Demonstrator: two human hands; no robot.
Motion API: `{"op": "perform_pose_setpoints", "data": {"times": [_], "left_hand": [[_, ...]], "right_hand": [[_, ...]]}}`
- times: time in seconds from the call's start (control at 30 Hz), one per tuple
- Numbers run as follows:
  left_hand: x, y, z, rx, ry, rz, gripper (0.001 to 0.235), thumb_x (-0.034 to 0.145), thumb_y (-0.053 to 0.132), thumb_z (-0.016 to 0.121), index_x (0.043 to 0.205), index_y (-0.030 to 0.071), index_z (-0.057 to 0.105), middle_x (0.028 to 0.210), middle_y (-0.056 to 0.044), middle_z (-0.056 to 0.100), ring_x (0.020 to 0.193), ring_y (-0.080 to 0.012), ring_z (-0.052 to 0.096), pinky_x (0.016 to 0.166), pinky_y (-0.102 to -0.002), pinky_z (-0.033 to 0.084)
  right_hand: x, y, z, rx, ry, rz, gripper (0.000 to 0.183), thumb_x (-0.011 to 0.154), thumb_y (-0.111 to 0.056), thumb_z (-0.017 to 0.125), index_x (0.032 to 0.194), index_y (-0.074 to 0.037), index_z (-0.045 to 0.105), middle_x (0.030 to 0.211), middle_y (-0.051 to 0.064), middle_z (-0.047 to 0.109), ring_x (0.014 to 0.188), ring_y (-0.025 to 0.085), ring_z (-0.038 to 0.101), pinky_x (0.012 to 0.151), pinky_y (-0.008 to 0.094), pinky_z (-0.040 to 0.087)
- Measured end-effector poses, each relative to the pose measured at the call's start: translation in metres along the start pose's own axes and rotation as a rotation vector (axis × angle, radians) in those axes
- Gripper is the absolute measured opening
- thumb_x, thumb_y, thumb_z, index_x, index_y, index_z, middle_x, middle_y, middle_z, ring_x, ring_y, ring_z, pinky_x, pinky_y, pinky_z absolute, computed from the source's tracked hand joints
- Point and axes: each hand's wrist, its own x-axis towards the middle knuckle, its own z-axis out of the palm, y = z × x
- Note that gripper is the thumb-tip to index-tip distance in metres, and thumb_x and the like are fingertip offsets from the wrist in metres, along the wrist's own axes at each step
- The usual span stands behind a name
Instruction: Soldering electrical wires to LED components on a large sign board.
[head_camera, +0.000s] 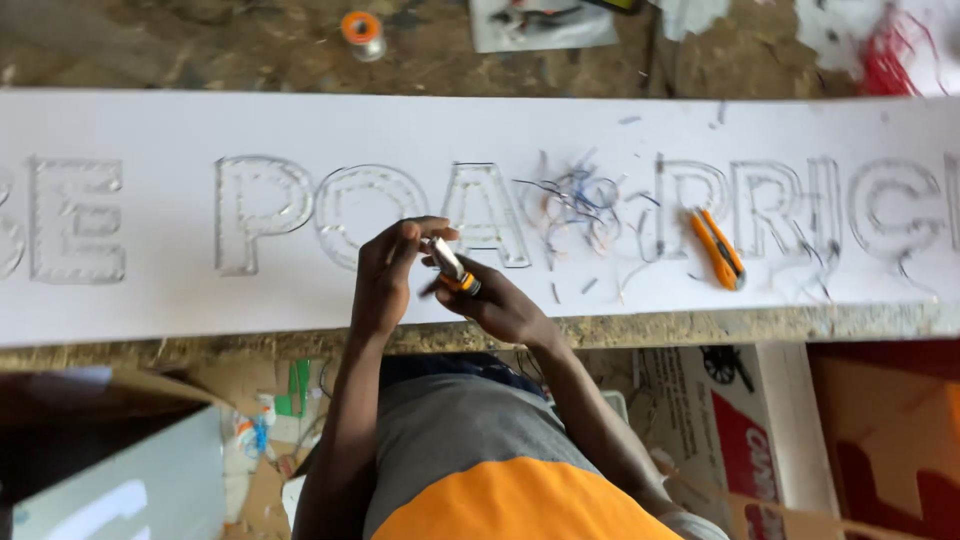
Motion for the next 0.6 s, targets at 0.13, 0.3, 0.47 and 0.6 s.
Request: {"op": "perform_pose_setpoints", "data": {"times": [0.13,0.3,0.47,0.6], "left_hand": [[-0.010,-0.022,-0.049,-0.009,0.216,0.071,0.035,0.119,0.034,0.065,0.127,0.004,0.081,0.112,-0.015,0.082,0.097,-0.0218,0.070,0.093,-0.037,0.058],[-0.017,-0.048,-0.140,-0.073,0.405,0.150,0.028,0.119,0.029,0.067,0.134,0.008,0.077,0.117,-0.013,0.084,0.105,-0.0185,0.076,0.093,-0.034,0.059],[-0.035,-0.037,-0.271,0.047,0.534,0.243,0.021,0.118,0.017,0.067,0.134,0.008,0.076,0.114,-0.010,0.081,0.108,-0.0183,0.075,0.093,-0.033,0.059],[-0.060,-0.019,-0.382,0.209,0.680,0.232,0.023,0.117,0.016,0.066,0.136,0.005,0.074,0.118,-0.018,0.080,0.110,-0.0266,0.077,0.091,-0.038,0.060]], "right_hand": [[0.048,0.027,0.042,0.046,-0.165,0.011,0.081,0.100,-0.002,0.063,0.172,0.018,0.031,0.093,0.029,0.079,0.093,0.039,0.079,0.101,0.057,0.058],[0.118,0.034,0.114,0.105,-0.282,-0.097,0.042,0.100,0.000,0.058,0.139,0.011,0.068,0.077,0.019,0.076,0.077,0.030,0.077,0.083,0.042,0.058],[0.185,-0.004,0.216,0.029,-0.325,-0.133,0.034,0.106,-0.012,0.064,0.132,0.008,0.073,0.073,0.015,0.074,0.073,0.025,0.074,0.076,0.038,0.053],[0.229,-0.027,0.301,-0.028,-0.332,-0.099,0.050,0.113,-0.031,0.070,0.144,0.009,0.068,0.072,0.010,0.073,0.072,0.019,0.067,0.073,0.034,0.047]]}}
